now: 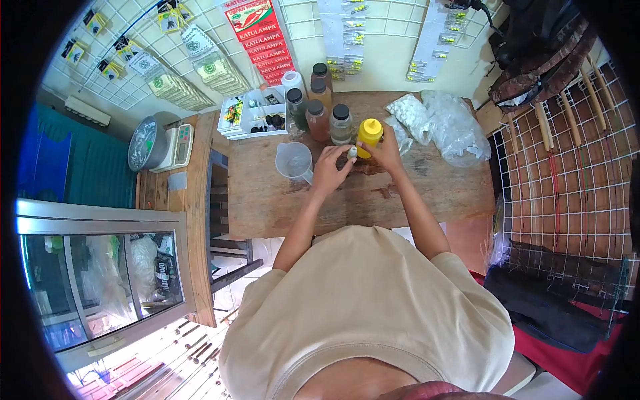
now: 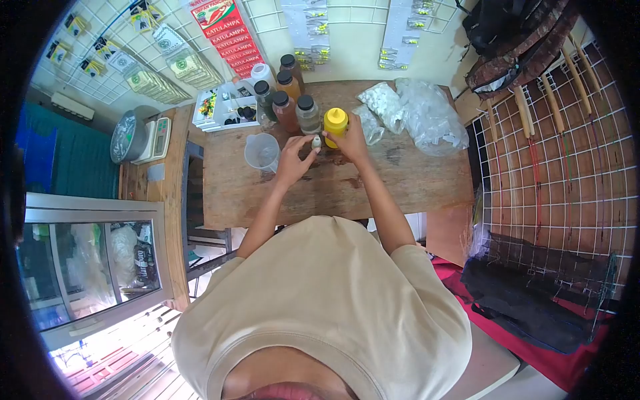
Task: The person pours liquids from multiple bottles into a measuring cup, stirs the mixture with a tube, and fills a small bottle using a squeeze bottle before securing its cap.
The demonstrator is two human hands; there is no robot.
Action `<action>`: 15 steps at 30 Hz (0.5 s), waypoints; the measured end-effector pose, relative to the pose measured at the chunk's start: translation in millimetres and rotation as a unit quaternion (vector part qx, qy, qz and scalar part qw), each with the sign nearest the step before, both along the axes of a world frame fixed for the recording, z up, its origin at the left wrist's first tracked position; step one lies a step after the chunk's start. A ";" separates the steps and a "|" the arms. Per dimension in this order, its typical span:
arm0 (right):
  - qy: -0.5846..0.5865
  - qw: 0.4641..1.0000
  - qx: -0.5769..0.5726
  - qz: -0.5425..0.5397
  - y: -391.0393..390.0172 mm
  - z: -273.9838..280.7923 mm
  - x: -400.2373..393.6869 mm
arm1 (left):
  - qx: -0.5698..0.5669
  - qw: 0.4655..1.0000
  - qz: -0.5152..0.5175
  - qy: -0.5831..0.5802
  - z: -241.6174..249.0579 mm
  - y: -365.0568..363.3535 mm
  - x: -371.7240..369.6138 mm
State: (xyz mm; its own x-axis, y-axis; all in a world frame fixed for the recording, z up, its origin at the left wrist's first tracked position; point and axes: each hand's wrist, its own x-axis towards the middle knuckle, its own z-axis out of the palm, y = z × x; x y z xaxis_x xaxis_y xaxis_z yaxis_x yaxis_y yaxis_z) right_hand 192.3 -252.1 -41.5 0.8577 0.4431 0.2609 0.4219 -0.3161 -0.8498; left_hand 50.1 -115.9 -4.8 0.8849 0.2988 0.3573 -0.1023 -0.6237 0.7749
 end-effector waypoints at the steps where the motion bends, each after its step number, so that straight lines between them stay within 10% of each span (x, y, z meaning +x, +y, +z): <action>1: 0.001 1.000 0.004 0.010 -0.3 -1.4 0.6 | 0.000 1.000 -0.001 0.000 -0.2 -2.5 1.6; 15: -0.014 0.998 -0.058 0.025 -68.4 5.8 22.6 | -0.035 0.999 0.015 0.034 -5.7 -53.6 24.1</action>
